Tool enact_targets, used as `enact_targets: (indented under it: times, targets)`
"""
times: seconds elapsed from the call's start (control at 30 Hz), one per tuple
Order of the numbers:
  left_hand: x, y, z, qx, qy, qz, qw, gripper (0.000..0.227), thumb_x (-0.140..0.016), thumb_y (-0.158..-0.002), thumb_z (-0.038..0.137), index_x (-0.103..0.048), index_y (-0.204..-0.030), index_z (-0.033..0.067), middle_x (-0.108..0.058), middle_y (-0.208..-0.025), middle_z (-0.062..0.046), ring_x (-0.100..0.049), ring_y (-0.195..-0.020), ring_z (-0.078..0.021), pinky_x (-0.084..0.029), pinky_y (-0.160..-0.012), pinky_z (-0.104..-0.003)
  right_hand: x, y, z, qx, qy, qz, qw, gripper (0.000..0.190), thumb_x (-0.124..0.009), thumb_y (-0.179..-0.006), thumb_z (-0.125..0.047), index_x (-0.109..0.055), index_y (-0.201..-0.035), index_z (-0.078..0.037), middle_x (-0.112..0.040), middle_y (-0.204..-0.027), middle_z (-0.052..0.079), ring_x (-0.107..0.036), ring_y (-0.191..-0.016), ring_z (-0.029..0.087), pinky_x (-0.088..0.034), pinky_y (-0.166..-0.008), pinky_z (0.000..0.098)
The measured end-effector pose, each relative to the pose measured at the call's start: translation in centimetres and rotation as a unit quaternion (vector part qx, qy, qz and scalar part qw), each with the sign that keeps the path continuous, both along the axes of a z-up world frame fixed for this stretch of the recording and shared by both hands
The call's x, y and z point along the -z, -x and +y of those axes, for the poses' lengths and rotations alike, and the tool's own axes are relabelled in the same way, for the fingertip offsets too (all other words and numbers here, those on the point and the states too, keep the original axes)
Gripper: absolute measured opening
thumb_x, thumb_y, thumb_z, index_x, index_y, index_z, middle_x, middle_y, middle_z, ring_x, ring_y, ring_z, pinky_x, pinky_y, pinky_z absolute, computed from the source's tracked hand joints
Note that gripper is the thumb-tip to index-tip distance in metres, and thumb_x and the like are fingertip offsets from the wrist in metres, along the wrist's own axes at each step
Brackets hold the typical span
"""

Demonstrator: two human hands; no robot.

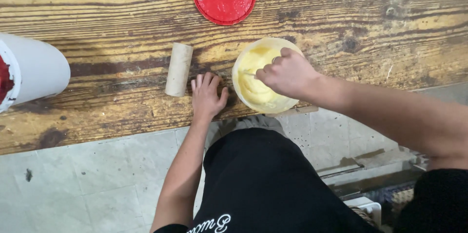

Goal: The person stirs a yellow, creamy substance in a white bowl using a metal spoon. They hold the bowl steady with their left hand while mixing with their right hand. The task is performed on a wooden table with other items like a red lid and a mug nearby.

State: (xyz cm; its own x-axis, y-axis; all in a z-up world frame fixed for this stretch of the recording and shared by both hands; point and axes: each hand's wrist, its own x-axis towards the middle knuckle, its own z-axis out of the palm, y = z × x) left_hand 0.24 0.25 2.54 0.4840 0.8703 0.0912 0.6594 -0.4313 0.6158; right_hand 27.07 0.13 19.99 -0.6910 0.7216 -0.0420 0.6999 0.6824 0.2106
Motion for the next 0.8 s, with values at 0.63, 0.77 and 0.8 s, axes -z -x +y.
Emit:
enact_targets:
  times: [0.63, 0.77, 0.8]
  targets:
    - [1.6, 0.0, 0.2, -0.015, -0.014, -0.014, 1.000, 0.023, -0.064, -0.081, 0.041, -0.059, -0.092, 0.0218, -0.053, -0.099, 0.000, -0.052, -0.105, -0.0255, -0.040, -0.086, -0.042, 0.7, -0.6, 0.3, 0.347, 0.414, -0.112, 0.834, 0.046, -0.046, -0.099, -0.054, -0.079, -0.090, -0.023, -0.078, -0.088, 0.013, -0.076, -0.093, 0.037, -0.058, -0.079, 0.0526]
    - [1.4, 0.1, 0.1, -0.013, -0.012, -0.010, 1.000, 0.024, -0.064, -0.080, 0.041, -0.060, -0.092, 0.0213, -0.053, -0.099, 0.000, -0.052, -0.104, -0.0258, -0.040, -0.085, -0.042, 2.6, -2.0, 1.8, 0.259, 0.209, -0.189, 0.924, 0.027, -0.051, -0.099, -0.026, -0.073, -0.084, -0.026, -0.074, -0.074, 0.002, -0.078, -0.076, 0.027, -0.059, -0.062, 0.0466]
    - [1.3, 0.1, 0.1, -0.010, -0.013, -0.010, 1.000, 0.024, -0.064, -0.080, 0.041, -0.060, -0.092, 0.0213, -0.053, -0.099, 0.000, -0.052, -0.104, -0.0258, -0.040, -0.085, -0.042, 1.0, -0.3, 1.5, 0.262, 0.209, -0.188, 0.923, 0.027, -0.051, -0.099, -0.026, -0.073, -0.084, -0.026, -0.074, -0.074, 0.002, -0.078, -0.076, 0.027, -0.059, -0.062, 0.0466]
